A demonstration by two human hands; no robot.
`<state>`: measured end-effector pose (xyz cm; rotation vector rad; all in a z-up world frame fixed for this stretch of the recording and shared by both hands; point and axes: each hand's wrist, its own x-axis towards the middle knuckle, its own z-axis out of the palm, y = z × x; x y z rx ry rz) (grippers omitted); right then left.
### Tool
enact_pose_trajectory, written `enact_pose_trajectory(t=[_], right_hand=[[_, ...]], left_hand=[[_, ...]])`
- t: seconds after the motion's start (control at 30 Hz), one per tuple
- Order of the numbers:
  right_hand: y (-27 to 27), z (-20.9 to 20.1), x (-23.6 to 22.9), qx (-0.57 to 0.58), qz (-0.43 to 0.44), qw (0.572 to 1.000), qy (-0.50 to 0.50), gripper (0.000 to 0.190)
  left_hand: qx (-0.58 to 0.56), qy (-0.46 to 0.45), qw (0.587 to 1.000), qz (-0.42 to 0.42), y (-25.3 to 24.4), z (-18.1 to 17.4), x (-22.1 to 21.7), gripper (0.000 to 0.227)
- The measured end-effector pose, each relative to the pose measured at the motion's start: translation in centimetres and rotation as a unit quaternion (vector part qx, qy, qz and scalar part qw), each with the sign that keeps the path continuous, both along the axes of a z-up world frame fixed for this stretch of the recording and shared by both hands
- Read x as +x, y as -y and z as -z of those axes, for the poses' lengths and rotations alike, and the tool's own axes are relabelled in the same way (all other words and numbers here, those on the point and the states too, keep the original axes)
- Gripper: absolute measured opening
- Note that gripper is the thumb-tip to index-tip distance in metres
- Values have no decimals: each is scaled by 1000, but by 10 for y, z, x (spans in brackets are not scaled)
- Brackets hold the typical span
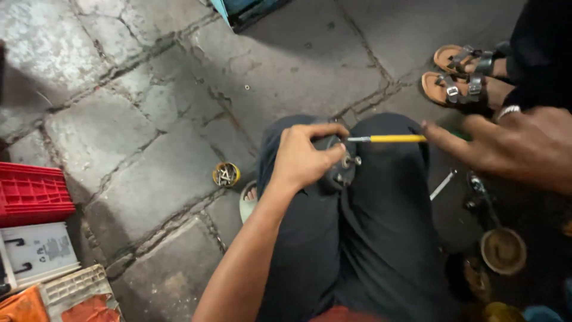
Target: The recorder is disassembling and repairing a small electric fan motor using screwdrivers and pliers.
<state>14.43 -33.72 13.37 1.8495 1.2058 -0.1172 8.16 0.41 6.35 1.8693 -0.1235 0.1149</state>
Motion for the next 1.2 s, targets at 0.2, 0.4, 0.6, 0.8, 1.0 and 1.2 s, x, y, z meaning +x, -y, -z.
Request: enact_pose_trajectory(t=[0.2, 0.4, 0.6, 0.8, 1.0, 1.2], right_hand=[[-65, -51, -17, 131, 576, 740, -322, 54], [-90, -78, -20, 116, 588, 739, -309, 50], [-61, -54, -27, 26, 146, 984, -101, 58], [-94, -80, -19, 202, 618, 683, -331, 41], [-108, -96, -29, 200, 657, 646, -332, 31], [-100, -94, -38, 154, 449, 853, -217, 46]], left_hand=[[15, -48, 999, 13, 4, -14, -10, 28], [-15, 70, 997, 5, 1, 4, -3, 25], [-1, -92, 996, -9, 2, -17, -4, 27], [-21, -33, 999, 14, -3, -7, -6, 26], [0, 12, 1000, -2, -1, 1, -6, 25], [-12, -91, 996, 0, -1, -18, -3, 27]])
